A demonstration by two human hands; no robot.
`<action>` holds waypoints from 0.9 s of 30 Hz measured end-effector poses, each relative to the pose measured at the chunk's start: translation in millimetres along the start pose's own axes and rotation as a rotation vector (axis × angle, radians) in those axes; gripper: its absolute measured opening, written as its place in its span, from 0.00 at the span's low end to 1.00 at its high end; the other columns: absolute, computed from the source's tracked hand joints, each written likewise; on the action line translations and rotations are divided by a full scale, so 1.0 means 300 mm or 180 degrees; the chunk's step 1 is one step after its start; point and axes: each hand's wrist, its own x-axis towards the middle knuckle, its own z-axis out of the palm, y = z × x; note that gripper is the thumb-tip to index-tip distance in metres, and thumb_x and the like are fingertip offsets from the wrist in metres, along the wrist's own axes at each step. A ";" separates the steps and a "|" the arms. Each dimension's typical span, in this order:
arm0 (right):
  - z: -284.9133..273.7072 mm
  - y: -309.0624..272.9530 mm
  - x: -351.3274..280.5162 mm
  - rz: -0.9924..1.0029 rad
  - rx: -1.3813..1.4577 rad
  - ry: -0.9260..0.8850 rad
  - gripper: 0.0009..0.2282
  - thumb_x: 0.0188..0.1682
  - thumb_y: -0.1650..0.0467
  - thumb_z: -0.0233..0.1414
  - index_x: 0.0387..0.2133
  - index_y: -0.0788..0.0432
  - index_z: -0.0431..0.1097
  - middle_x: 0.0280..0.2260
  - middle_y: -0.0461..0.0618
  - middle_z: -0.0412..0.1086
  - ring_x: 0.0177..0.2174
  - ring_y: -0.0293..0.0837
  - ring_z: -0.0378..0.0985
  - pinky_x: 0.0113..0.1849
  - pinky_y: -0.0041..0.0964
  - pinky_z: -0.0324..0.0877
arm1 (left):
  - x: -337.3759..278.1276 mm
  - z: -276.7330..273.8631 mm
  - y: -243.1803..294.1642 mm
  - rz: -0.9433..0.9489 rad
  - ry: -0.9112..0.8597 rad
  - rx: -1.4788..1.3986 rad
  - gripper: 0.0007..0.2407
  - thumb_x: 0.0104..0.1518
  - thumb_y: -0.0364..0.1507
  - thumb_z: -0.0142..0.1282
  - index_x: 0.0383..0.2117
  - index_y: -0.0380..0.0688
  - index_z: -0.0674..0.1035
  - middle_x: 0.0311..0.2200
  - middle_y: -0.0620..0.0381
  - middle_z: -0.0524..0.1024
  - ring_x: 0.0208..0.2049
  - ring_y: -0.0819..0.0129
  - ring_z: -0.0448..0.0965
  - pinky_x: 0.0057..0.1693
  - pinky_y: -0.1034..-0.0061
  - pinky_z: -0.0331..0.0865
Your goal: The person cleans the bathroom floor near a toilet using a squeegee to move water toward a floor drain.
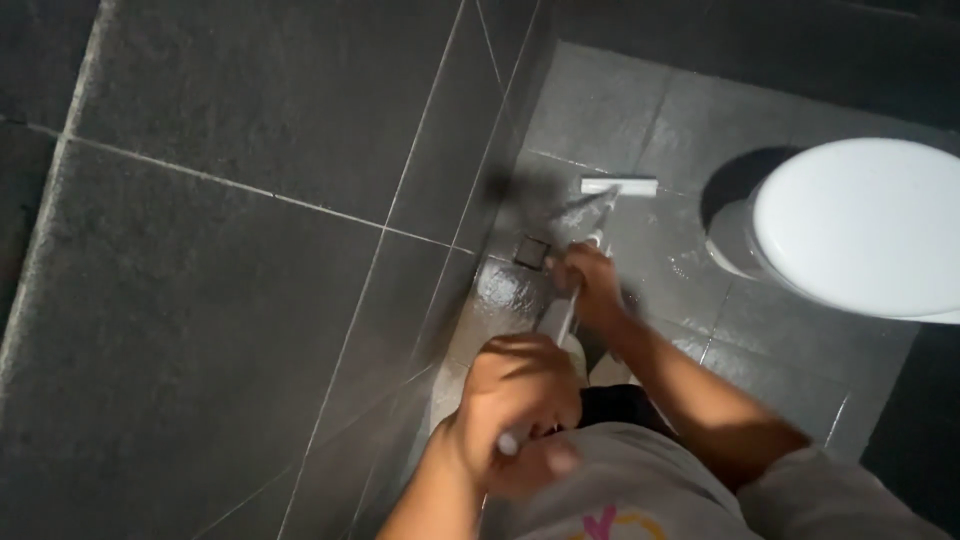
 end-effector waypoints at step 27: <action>0.097 0.034 0.049 -0.0529 -0.0125 0.0152 0.08 0.48 0.75 0.61 0.23 0.61 0.69 0.27 0.53 0.71 0.29 0.51 0.72 0.34 0.44 0.69 | -0.097 0.007 -0.027 0.0206 0.0369 0.0021 0.04 0.55 0.20 0.53 0.26 0.41 0.72 0.24 0.53 0.72 0.25 0.57 0.75 0.34 0.68 0.67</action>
